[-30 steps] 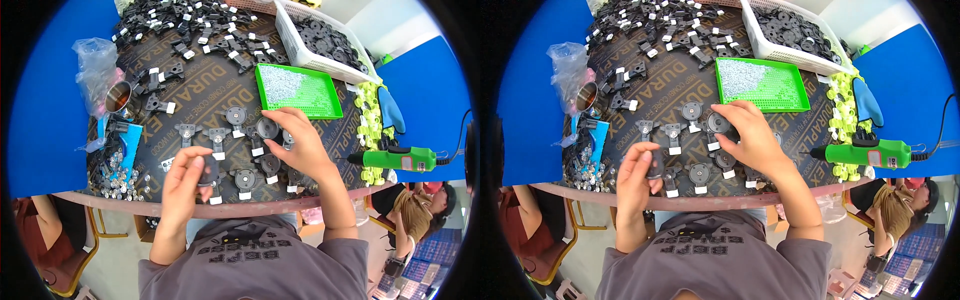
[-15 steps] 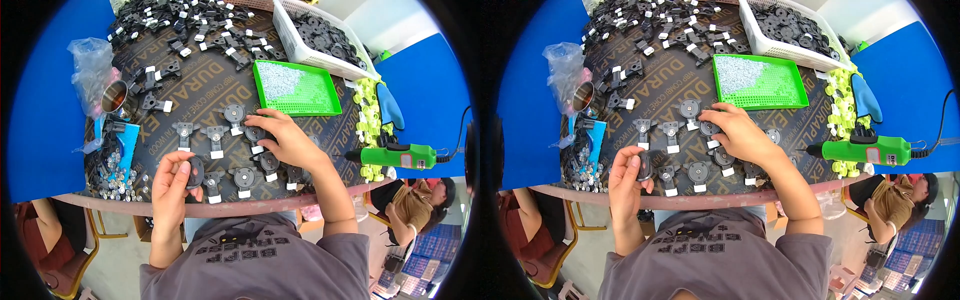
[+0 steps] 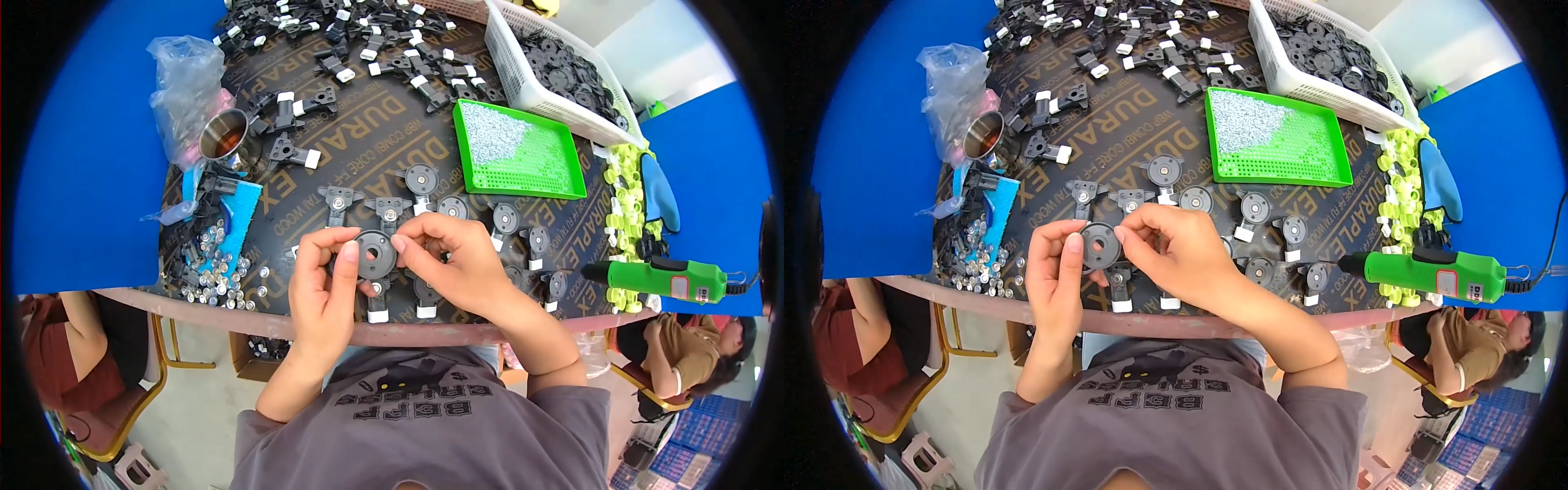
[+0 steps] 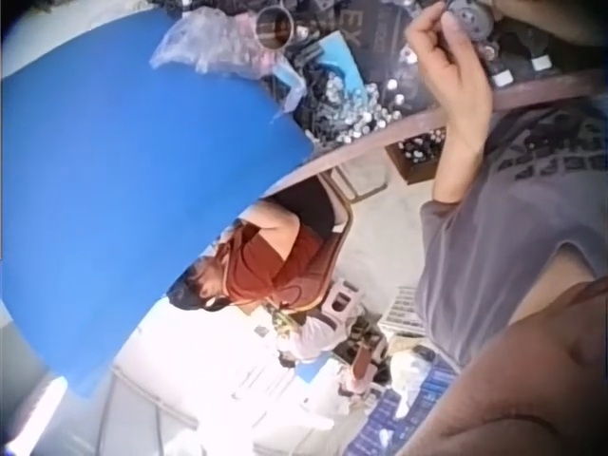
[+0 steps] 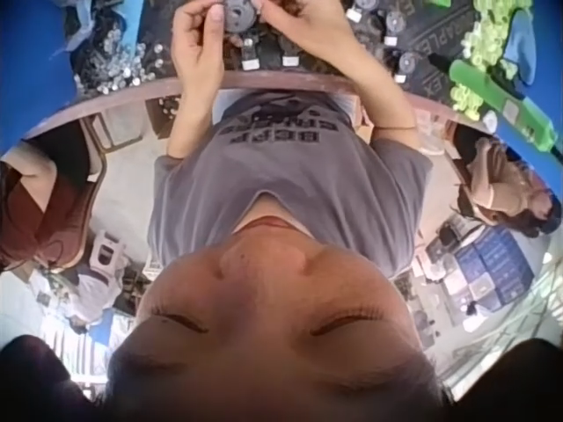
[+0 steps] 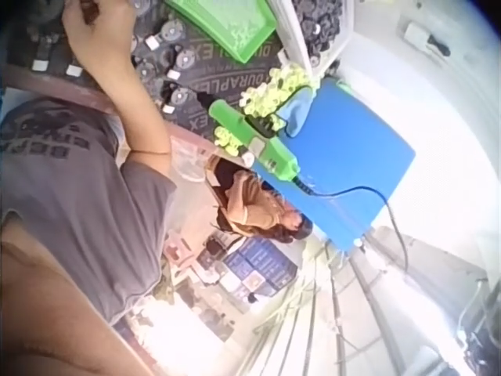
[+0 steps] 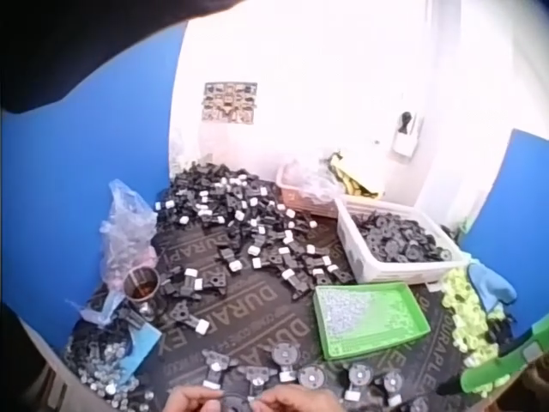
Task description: Assembling small motor components and fastening them with an electric screwdriver.
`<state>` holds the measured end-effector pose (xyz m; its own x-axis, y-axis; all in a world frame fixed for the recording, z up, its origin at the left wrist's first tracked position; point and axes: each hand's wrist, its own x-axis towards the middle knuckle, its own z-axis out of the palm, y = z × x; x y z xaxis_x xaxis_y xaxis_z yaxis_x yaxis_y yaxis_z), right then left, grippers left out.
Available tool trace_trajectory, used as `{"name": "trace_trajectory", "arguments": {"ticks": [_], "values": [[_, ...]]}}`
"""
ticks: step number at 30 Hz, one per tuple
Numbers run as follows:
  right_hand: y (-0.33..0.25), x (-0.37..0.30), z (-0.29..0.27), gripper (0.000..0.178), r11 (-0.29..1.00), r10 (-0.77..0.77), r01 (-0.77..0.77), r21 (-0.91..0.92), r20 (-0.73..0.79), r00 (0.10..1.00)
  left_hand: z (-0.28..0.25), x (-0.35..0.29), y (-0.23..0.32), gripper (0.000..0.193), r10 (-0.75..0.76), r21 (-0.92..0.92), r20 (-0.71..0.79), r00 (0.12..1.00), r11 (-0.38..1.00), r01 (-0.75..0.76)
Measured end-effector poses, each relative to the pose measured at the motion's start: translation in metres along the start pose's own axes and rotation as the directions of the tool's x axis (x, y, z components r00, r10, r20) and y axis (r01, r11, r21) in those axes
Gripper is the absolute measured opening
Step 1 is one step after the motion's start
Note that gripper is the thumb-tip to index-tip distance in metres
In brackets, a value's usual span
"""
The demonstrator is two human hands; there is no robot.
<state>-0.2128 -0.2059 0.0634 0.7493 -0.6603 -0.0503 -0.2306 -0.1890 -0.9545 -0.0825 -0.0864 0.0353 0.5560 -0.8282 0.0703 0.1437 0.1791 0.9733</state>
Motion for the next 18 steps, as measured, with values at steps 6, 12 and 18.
{"name": "trace_trajectory", "arguments": {"ticks": [6, 12, 18], "values": [[-0.003, -0.003, 0.005, 0.009, 0.999, 0.035, -0.034, -0.037, 0.028, 0.999, -0.013, 0.000, 0.000, 0.021, -0.109, -0.116, 0.079, 0.991, 0.986, 0.118], [-0.010, -0.020, 0.011, 0.046, 0.916, -0.303, 0.290, -0.277, -0.006, 0.953, -0.010, -0.012, -0.002, 0.017, 0.016, 0.193, -0.039, 0.999, 0.981, -0.009], [-0.002, -0.033, 0.019, 0.056, 0.645, -0.520, 0.434, -0.628, 0.055, 0.852, -0.003, -0.015, -0.004, 0.019, 0.379, 0.562, 0.135, 0.916, 0.732, -0.386]]}}
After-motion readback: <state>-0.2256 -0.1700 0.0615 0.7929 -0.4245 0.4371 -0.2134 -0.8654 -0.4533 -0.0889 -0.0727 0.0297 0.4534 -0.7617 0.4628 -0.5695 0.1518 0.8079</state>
